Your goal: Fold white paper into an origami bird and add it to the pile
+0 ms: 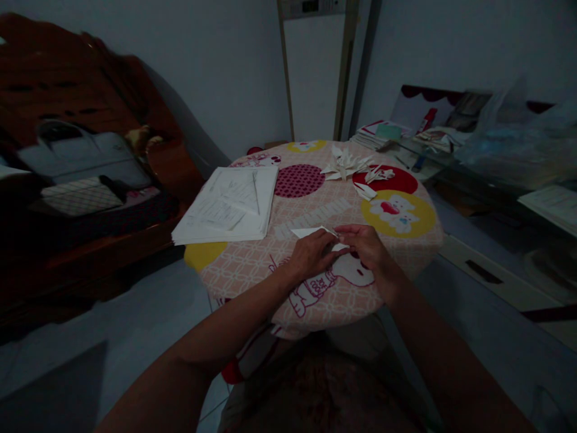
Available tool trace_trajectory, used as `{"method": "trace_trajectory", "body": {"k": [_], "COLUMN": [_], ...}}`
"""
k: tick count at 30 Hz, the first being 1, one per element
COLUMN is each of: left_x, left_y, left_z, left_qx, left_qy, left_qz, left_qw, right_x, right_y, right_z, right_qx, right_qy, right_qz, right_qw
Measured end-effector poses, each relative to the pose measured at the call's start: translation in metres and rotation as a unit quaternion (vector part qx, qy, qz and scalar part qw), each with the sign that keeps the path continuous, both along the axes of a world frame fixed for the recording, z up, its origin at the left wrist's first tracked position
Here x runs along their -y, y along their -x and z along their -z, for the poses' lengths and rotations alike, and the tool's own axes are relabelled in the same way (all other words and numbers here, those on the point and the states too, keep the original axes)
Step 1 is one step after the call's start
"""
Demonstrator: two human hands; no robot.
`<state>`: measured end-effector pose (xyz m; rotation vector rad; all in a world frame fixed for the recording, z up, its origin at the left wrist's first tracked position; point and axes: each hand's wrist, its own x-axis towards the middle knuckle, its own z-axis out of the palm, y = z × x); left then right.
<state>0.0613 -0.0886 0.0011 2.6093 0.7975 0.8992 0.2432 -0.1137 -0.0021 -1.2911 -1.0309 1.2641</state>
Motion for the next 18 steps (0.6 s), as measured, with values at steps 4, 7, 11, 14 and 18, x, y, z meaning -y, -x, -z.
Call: {"method": "trace_trajectory", "body": {"k": [4,7,11,14,18], "left_x": [-0.003,-0.006,-0.007,-0.006,-0.007], "left_y": [0.003,0.005,0.006,0.006,0.006], "left_z": [0.001,0.004,0.005,0.005,0.006], "left_qx": [-0.001,-0.008,-0.016,-0.015,0.005], "left_qy": [-0.001,0.007,0.012,0.007,-0.007], "left_qz": [0.004,0.0,-0.007,-0.009,-0.019], "left_qw": [1.0,1.0,1.0,1.0,1.0], "right_x": [0.008,0.014,0.013,0.008,0.003], "right_y": [0.001,0.003,0.003,0.002,0.002], "right_z": [-0.013,-0.02,-0.017,-0.009,-0.002], "right_qx": [-0.035,-0.036,-0.038,-0.049,-0.074], "right_qy": [0.021,0.016,0.016,0.003,-0.008], "right_qz": [-0.01,-0.04,-0.028,-0.018,-0.016], "right_qw": [0.999,0.998,0.999,0.999,0.997]}}
